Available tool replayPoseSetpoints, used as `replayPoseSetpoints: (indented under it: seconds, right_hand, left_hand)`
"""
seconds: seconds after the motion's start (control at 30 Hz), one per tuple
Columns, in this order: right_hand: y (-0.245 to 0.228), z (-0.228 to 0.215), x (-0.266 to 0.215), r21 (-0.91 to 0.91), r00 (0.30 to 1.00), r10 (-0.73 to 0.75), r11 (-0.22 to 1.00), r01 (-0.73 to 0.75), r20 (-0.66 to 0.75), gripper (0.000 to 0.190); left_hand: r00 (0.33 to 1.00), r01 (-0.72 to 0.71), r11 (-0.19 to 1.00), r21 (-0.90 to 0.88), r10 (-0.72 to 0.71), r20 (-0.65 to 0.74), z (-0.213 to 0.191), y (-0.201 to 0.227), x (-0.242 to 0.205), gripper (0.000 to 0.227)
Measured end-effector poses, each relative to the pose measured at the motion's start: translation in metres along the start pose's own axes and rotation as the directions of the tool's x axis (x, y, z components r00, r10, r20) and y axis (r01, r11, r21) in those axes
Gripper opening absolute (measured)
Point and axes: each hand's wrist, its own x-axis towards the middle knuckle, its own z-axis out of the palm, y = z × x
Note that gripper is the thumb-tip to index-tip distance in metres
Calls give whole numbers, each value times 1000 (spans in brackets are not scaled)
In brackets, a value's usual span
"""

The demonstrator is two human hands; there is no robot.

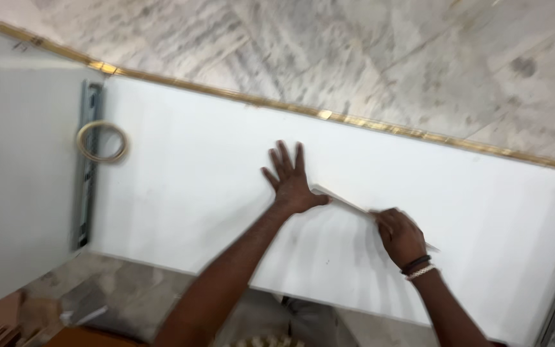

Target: The person cleans a white cabinet surface with a cloth, then uses a hammer to attach wooden trim pieces to the edges of a cabinet frame. They also use a utility knife to trim a piece of wood and a screwdriver to adjust a hinge.

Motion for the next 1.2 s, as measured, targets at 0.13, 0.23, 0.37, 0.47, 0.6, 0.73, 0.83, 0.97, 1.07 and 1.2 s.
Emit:
replayPoseSetpoints:
  seconds: [0.13, 0.23, 0.37, 0.47, 0.6, 0.73, 0.83, 0.97, 1.07, 1.2]
  right_hand:
    - [-38, 4, -24, 38, 946, -86, 996, 78, 313, 17]
    - [-91, 4, 6, -84, 935, -297, 955, 286, -191, 28]
    - [-164, 12, 106, -176, 820, -400, 916, 360, -410, 35]
    - [-199, 17, 181, -305, 755, -518, 853, 423, -401, 40]
    - [-202, 27, 236, -318, 736, -519, 853, 414, -434, 35]
    - [-190, 11, 200, 88, 786, -546, 833, 546, 289, 22]
    - [-178, -6, 200, 8, 877, -480, 877, 480, 8, 26]
    - [-174, 40, 165, -178, 882, -466, 876, 448, -76, 33]
    - [-169, 58, 101, 275, 902, -416, 886, 373, 117, 23]
    - [-115, 22, 107, -71, 968, -187, 982, 177, -167, 13]
  left_hand:
    - [991, 97, 557, -825, 23, 132, -8, -123, -31, 44]
    - [776, -144, 898, -417, -159, -610, -46, -202, -47, 27]
    - [529, -76, 986, 146, 164, -833, -89, -249, -32, 56]
    - [525, -18, 988, 153, 139, -840, -91, -254, -38, 64]
    - [544, 27, 995, 97, 67, -836, -88, -255, -28, 58]
    - [549, 10, 997, 80, 61, -834, -84, -261, -25, 51]
    - [548, 0, 998, 61, 51, -835, -83, -264, -24, 47]
    - [546, -23, 998, 63, 65, -835, -90, -260, -20, 46]
    - [542, -8, 999, 46, 43, -839, -86, -258, -27, 45]
    - [529, -52, 996, 79, 94, -843, -82, -264, -26, 45]
